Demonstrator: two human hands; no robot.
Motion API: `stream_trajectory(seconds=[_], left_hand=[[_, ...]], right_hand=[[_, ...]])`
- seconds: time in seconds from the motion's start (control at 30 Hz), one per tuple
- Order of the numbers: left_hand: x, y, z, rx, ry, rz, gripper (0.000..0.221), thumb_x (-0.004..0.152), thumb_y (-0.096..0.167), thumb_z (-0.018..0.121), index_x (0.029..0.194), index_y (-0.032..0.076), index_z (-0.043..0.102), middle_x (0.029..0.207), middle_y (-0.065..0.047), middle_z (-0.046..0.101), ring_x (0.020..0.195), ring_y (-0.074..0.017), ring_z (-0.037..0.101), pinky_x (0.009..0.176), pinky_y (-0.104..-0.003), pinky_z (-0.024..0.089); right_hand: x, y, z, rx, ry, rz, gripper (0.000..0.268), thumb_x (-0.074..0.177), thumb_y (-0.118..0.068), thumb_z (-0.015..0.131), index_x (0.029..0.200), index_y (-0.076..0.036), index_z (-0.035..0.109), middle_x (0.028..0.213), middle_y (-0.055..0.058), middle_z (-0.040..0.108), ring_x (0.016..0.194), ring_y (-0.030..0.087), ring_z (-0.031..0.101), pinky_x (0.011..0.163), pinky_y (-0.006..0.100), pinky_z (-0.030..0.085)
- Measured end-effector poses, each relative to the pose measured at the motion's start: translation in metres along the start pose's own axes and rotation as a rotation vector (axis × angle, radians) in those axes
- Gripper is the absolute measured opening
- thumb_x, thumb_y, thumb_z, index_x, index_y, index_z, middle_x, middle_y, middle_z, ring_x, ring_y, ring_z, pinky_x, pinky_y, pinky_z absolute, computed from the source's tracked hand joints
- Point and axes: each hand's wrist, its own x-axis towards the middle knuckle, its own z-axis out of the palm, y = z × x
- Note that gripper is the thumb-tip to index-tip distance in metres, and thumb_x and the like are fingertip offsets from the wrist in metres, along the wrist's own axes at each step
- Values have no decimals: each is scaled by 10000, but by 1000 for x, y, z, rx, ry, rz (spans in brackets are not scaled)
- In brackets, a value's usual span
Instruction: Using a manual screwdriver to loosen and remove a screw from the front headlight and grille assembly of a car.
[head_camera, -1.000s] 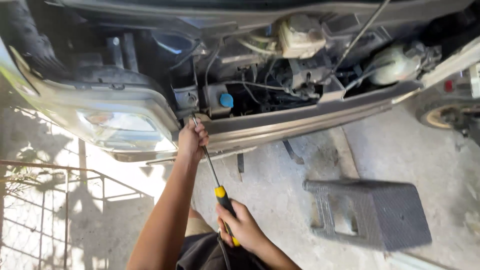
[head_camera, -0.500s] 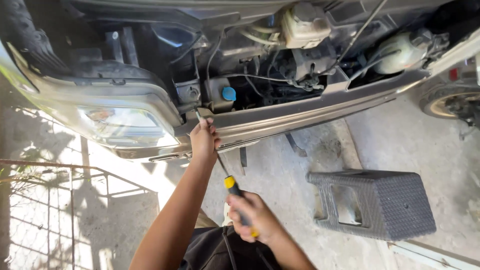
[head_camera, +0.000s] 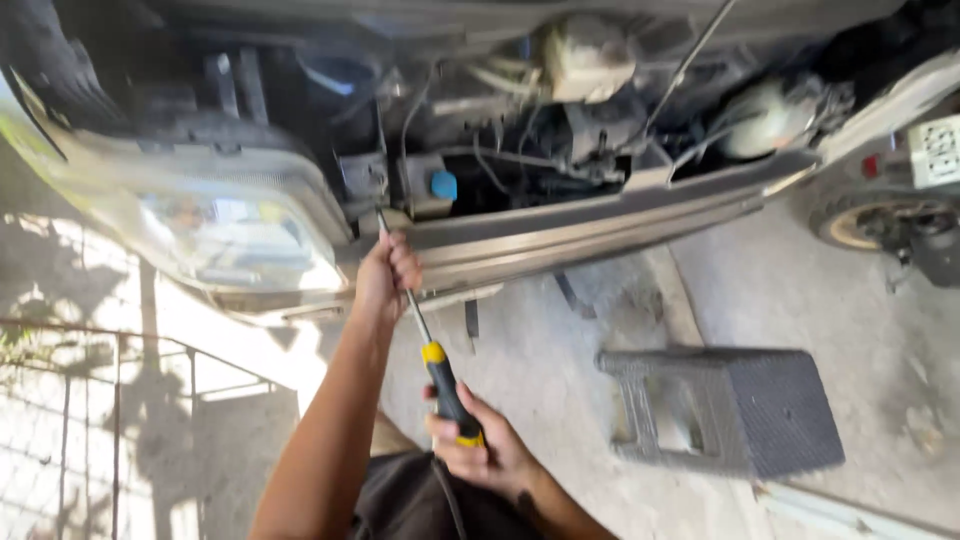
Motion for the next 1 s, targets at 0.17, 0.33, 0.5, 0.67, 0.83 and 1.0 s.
stream_trajectory(seconds=[0.17, 0.33, 0.5, 0.67, 0.83, 1.0], left_hand=[[-25, 7, 69, 418, 411, 63, 373, 1132, 418, 355, 926, 165, 537, 656, 98, 211, 527, -62, 158, 448, -233, 117], [-37, 12, 78, 696, 597, 119, 316, 1141, 304, 363, 968, 103, 535, 654, 54, 243, 529, -91, 173, 475, -273, 140], [-42, 26, 80, 587, 478, 34, 326, 1151, 296, 350, 888, 138, 458, 647, 49, 262, 505, -95, 142, 441, -276, 116], [-25, 24, 60, 367, 377, 6, 320, 1145, 314, 364, 894, 158, 488, 622, 84, 254, 483, -54, 144, 397, -233, 84], [-38, 22, 58, 334, 309, 33, 314, 1147, 323, 361, 898, 174, 480, 609, 98, 220, 471, -50, 123, 388, -233, 92], [-32, 9, 46, 197, 190, 60, 343, 1137, 393, 341, 903, 186, 482, 605, 105, 210, 462, -54, 123, 373, -233, 101]], right_hand=[[23, 30, 42, -406, 301, -170, 303, 1074, -422, 480, 1143, -130, 528, 712, -18, 455, 363, 52, 301, 350, 234, 157], [43, 59, 64, -742, 562, -274, 311, 1083, -362, 449, 1048, -63, 529, 686, 68, 468, 348, 124, 356, 330, 253, 184], [54, 65, 66, -813, 658, -267, 333, 1070, -392, 459, 1038, -66, 518, 692, 109, 512, 350, 157, 393, 367, 249, 242], [43, 37, 56, -367, 108, -105, 398, 1033, -519, 503, 1114, -131, 473, 757, 27, 504, 537, 146, 505, 519, 262, 366], [60, 45, 47, -597, 455, -232, 243, 1052, -249, 554, 899, -73, 483, 611, 81, 479, 374, 168, 419, 379, 279, 286], [59, 34, 50, -1239, 1012, -250, 267, 1013, -301, 664, 928, -84, 533, 524, 72, 516, 339, 180, 469, 362, 322, 380]])
